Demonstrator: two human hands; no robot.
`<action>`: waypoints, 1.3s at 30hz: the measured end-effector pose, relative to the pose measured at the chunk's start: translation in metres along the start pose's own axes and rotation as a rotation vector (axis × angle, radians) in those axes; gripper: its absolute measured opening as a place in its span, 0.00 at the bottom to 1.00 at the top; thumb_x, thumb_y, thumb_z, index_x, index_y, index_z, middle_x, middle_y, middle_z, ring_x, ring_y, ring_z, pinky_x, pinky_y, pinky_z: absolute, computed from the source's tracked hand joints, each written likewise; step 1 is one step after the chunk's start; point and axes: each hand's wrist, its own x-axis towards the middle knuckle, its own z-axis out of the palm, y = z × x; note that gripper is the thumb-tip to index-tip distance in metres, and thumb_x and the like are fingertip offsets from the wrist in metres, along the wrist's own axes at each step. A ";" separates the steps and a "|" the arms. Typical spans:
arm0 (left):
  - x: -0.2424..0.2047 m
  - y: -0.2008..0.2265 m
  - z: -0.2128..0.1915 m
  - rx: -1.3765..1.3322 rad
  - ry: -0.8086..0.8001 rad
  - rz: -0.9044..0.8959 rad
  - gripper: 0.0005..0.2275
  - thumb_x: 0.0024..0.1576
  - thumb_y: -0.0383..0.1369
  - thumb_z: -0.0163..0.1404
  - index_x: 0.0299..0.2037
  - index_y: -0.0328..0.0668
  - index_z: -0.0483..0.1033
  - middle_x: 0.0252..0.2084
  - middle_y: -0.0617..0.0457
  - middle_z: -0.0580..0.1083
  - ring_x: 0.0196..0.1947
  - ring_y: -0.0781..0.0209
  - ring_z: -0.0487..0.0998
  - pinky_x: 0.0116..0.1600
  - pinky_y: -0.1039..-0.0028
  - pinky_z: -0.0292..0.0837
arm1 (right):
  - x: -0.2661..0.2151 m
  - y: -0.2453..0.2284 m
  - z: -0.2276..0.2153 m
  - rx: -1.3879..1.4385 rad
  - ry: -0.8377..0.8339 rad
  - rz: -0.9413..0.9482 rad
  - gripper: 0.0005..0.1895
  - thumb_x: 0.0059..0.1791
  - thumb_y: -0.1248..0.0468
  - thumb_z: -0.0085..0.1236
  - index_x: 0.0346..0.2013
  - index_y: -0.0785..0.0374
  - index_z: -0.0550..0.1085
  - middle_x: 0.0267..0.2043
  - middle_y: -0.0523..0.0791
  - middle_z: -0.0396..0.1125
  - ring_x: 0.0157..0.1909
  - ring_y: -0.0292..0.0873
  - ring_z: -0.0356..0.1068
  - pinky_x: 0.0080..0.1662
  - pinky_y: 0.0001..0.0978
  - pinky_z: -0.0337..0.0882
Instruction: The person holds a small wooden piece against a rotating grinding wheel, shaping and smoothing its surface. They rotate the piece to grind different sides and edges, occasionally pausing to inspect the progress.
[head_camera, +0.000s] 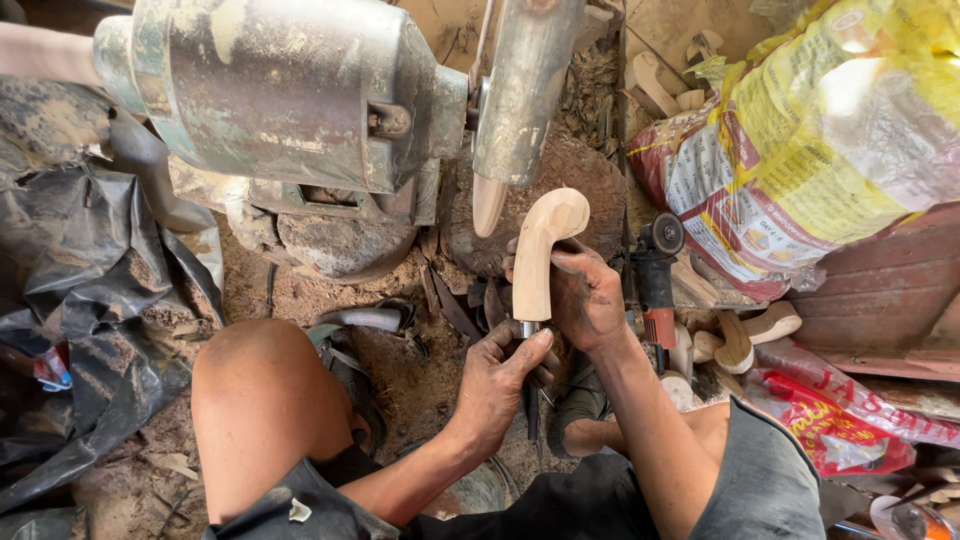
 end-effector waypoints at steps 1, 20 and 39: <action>0.000 0.000 0.000 -0.029 -0.007 -0.002 0.12 0.59 0.39 0.55 0.42 0.36 0.77 0.28 0.55 0.76 0.28 0.68 0.76 0.37 0.76 0.72 | 0.001 0.000 0.000 -0.012 0.012 -0.001 0.24 0.52 0.64 0.49 0.61 0.75 0.67 0.54 0.55 0.71 0.55 0.53 0.73 0.59 0.47 0.73; 0.023 0.019 -0.012 -0.347 0.020 -0.078 0.11 0.62 0.41 0.54 0.35 0.44 0.72 0.25 0.56 0.75 0.22 0.70 0.72 0.30 0.79 0.70 | 0.048 0.008 0.011 -0.354 0.099 -0.088 0.21 0.53 0.69 0.57 0.59 0.76 0.73 0.48 0.49 0.72 0.45 0.39 0.70 0.47 0.29 0.70; 0.077 0.036 -0.004 -0.551 0.046 -0.015 0.04 0.61 0.29 0.56 0.38 0.37 0.75 0.29 0.53 0.77 0.25 0.69 0.77 0.32 0.81 0.75 | 0.104 0.000 -0.010 -0.358 0.153 -0.233 0.08 0.51 0.70 0.55 0.41 0.73 0.77 0.42 0.48 0.75 0.41 0.38 0.74 0.44 0.28 0.73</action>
